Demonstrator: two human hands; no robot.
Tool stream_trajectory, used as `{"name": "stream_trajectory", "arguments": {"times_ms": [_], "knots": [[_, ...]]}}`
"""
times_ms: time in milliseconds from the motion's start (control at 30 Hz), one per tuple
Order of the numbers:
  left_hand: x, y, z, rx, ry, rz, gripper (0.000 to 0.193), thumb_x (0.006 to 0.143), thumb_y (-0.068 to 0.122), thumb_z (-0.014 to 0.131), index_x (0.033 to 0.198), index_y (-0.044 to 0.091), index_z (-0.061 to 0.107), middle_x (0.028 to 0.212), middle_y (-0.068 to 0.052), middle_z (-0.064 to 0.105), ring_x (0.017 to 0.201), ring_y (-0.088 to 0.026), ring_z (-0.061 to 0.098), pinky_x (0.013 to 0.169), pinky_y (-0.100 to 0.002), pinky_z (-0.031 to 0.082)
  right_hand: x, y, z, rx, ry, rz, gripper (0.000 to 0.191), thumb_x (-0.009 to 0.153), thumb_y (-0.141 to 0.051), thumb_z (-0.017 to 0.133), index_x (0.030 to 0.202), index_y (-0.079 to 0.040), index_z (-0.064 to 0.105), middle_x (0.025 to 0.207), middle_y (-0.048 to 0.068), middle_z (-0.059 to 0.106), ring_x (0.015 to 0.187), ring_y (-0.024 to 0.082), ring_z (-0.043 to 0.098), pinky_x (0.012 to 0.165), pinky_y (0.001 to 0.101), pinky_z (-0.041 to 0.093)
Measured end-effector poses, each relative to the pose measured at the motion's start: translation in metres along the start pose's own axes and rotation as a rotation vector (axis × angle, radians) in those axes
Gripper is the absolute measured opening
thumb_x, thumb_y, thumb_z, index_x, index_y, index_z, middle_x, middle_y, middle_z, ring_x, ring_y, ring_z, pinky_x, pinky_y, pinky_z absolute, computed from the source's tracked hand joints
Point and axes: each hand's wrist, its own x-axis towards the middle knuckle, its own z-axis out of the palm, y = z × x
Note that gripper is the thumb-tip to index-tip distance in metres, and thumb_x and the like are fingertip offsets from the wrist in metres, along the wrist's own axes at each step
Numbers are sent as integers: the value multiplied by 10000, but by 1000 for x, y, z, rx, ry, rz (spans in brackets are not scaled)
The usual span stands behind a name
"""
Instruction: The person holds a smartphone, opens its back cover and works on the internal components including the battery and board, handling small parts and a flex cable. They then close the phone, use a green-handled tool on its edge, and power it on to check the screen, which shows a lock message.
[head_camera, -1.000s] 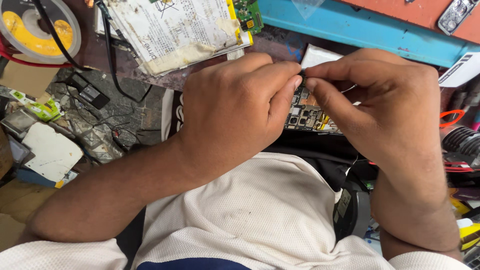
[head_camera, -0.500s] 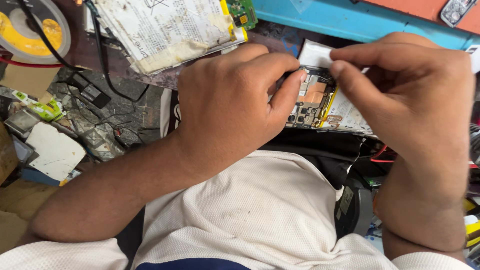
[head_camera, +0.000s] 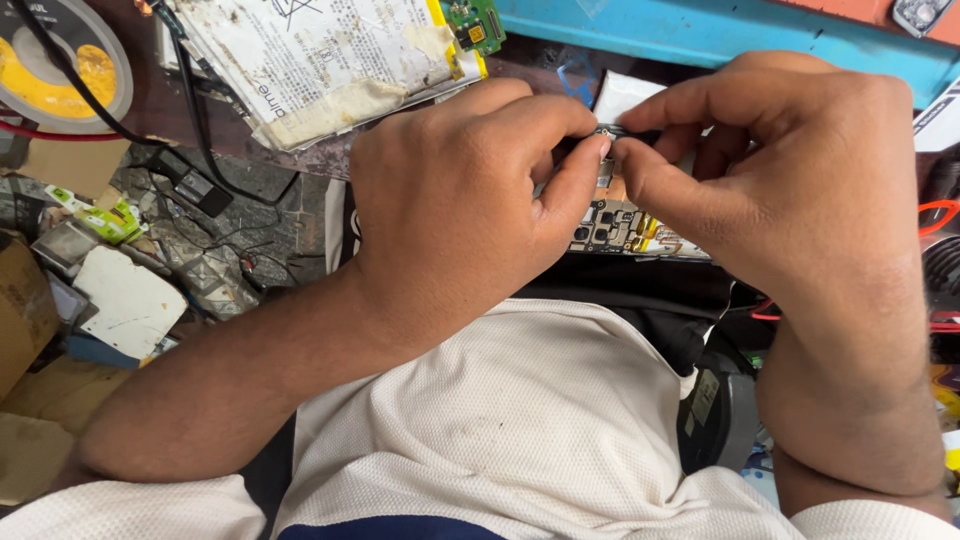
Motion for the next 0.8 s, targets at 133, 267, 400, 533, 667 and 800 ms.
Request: {"name": "stream_trajectory", "arguments": {"times_ms": [133,267,400,533,667,800], "knots": [[3,4,-8,14,-33,21,120,967,214,793,1054,135,769,879,-20,679,758,-236,693,647,-388,512,11,3,-6,-102,-90,67,191,798,-165,859,959,-89,792,719,6,690,587,49,605,525,208,461],[3,7,-25,29,-257,76,531,818,315,883,1241,44,709,873,-69,603,798,-256,659,662,-401,510,23,8,-3,-208,-202,127,194,770,-181,845,946,-109,807,716,17,704,549,108,604,463,290,447],[-2,12,-28,60,-337,81,794,665,335,936,1328,13,639,925,-81,563,844,-248,636,673,-400,515,33,12,-3,-245,-325,226,190,765,-202,877,915,-102,816,718,24,735,592,111,660,508,287,503],[-7,11,-27,95,-311,85,781,704,313,952,1355,23,632,1002,-76,562,914,-243,647,743,-394,537,32,8,2,-203,-323,234,147,784,-181,859,902,-105,817,735,16,747,593,103,669,511,272,514],[-12,13,-26,123,-285,102,770,688,323,958,1335,48,645,993,-69,572,912,-243,655,731,-401,534,18,3,-9,-228,-292,194,155,848,-257,851,917,-123,813,714,-3,736,580,68,667,512,248,503],[-15,13,-28,134,-278,119,760,676,307,964,1317,45,651,987,-72,582,888,-243,663,711,-399,535,-10,6,-23,-69,-80,66,140,933,-183,831,1037,-92,806,676,22,665,539,74,546,460,229,383]]}}
